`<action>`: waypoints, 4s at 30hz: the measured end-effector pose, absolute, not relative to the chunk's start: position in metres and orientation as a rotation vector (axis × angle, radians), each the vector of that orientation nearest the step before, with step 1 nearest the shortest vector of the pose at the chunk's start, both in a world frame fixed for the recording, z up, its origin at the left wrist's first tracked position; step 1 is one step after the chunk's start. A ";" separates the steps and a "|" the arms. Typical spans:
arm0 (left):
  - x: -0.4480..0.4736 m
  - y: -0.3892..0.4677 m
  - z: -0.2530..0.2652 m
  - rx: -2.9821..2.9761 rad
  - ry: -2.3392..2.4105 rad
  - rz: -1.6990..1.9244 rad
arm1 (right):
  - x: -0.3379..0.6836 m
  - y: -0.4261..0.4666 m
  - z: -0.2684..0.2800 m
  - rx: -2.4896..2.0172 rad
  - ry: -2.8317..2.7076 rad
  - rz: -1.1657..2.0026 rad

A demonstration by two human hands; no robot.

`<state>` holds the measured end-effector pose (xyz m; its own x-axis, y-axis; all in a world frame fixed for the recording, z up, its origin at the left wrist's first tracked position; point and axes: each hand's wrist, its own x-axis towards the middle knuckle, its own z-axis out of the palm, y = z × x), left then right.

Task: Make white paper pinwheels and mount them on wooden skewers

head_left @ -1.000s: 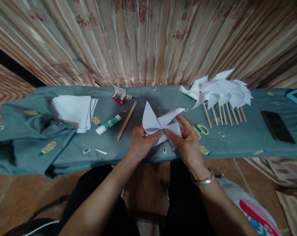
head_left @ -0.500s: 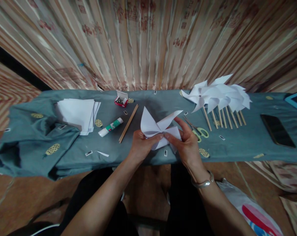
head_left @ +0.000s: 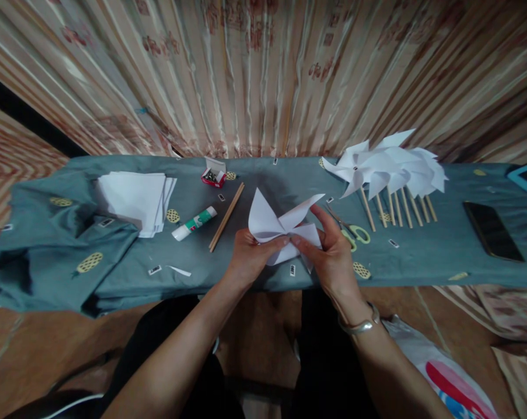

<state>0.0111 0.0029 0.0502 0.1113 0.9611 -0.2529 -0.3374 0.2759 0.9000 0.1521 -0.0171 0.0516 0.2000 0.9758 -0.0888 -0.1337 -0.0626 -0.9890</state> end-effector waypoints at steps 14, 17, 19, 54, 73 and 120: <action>0.016 0.002 0.048 0.826 1.112 1.160 | 0.152 -0.019 0.054 -1.248 -0.926 1.111; 0.015 0.001 0.051 0.846 1.128 1.148 | 0.152 -0.019 0.053 -1.240 -0.923 1.108; 0.014 0.001 0.051 0.858 1.130 1.144 | 0.151 -0.019 0.052 -1.238 -0.921 1.115; 0.013 0.004 0.038 0.839 1.010 1.135 | 0.149 -0.018 0.047 -1.265 -0.950 1.049; 0.011 0.005 0.043 0.905 1.162 1.190 | 0.146 -0.013 0.037 -1.198 -0.915 1.084; 0.005 0.007 0.045 0.982 1.270 1.176 | 0.138 -0.011 0.037 -1.219 -0.933 1.077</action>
<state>0.0050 0.0069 0.0450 -0.0640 0.9829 -0.1725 -0.0968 0.1659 0.9814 0.1376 -0.0114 0.0371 0.2495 0.9683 -0.0104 -0.1270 0.0221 -0.9917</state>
